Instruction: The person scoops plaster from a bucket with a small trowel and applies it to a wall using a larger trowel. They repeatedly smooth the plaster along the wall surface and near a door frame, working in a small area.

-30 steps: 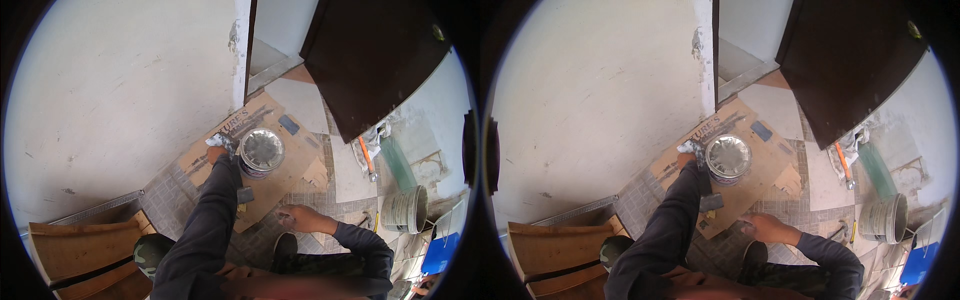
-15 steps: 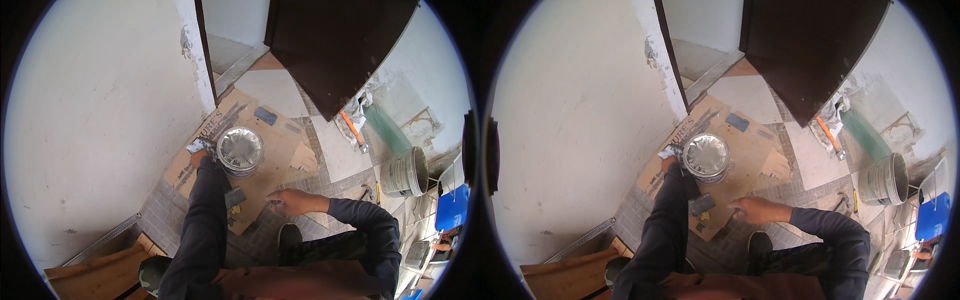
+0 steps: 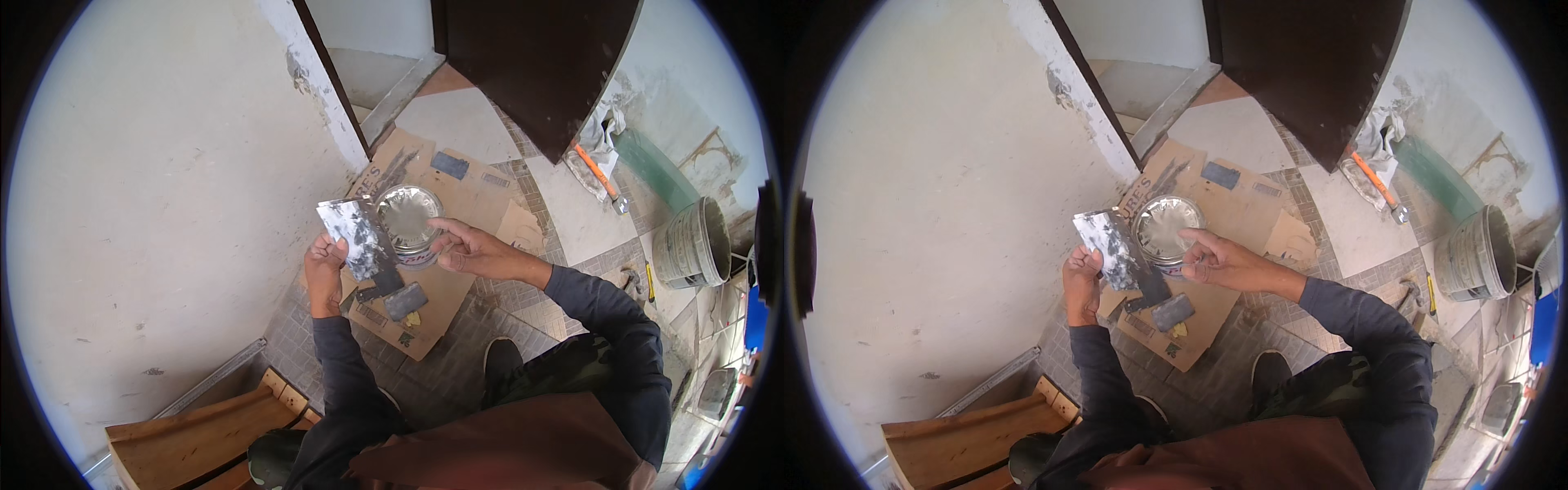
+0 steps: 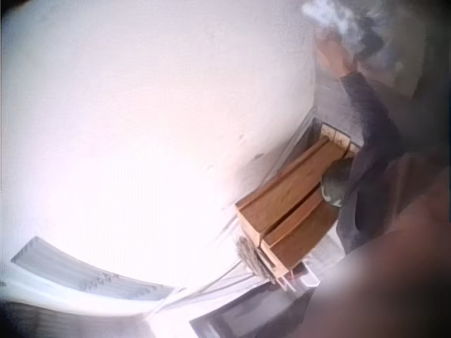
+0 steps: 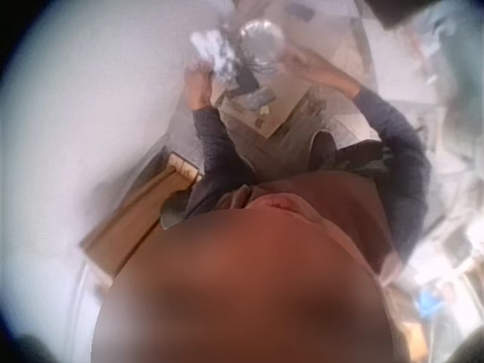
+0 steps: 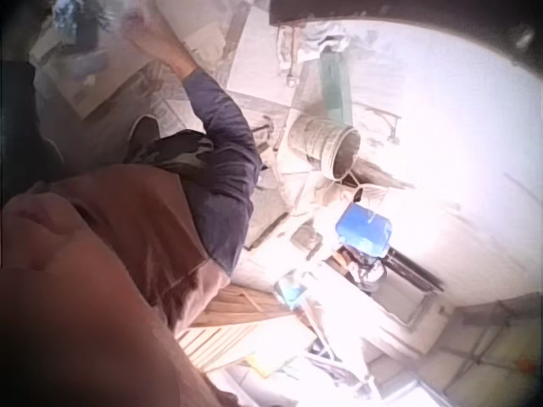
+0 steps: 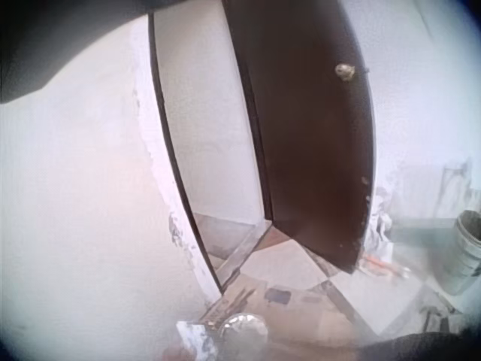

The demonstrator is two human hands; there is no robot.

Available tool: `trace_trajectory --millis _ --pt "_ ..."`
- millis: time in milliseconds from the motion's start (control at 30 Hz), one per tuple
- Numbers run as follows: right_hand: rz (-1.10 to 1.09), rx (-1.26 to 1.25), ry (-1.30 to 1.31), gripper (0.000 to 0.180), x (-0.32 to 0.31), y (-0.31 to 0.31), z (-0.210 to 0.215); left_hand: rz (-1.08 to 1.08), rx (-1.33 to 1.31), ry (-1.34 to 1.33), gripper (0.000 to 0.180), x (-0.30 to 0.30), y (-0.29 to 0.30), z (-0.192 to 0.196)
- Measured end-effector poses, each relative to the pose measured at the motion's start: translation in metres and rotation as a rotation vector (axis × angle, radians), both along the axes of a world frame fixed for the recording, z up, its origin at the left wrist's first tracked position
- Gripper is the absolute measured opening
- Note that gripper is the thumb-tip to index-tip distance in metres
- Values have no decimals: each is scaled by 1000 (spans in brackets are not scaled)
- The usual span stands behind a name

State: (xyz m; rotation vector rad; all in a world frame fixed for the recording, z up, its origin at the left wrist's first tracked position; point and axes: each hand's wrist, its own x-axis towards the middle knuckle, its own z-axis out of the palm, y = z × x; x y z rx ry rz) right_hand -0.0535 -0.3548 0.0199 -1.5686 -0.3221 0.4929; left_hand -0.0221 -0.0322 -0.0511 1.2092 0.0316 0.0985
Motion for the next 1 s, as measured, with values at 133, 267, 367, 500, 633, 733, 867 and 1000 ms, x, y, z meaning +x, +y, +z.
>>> trace_trajectory --millis 133,267,367,500,633,733,867,1000 --pt "-52 187 -125 36 -5 16 -11 -228 116 21 10 -19 -63 46" --pt "-196 264 107 30 -19 1 -39 -153 231 77 7 -29 -83 51" --pt "-407 408 192 23 -26 -13 -50 24 243 38 6 -24 -82 53" --pt "-535 609 148 22 -19 -42 -42 80 376 35 7 -14 -72 72" --pt "-384 425 146 33 -15 -39 -32 -18 667 -53 13 -9 -96 81" --pt "-429 293 47 35 -18 -27 -37 -155 737 -66 18 -5 -109 83" --pt "-450 396 128 31 -20 -35 -55 -378 274 234 31 3 -86 91" --pt "-427 699 252 28 -19 -44 -70 -307 -333 264 48 -16 -93 75"
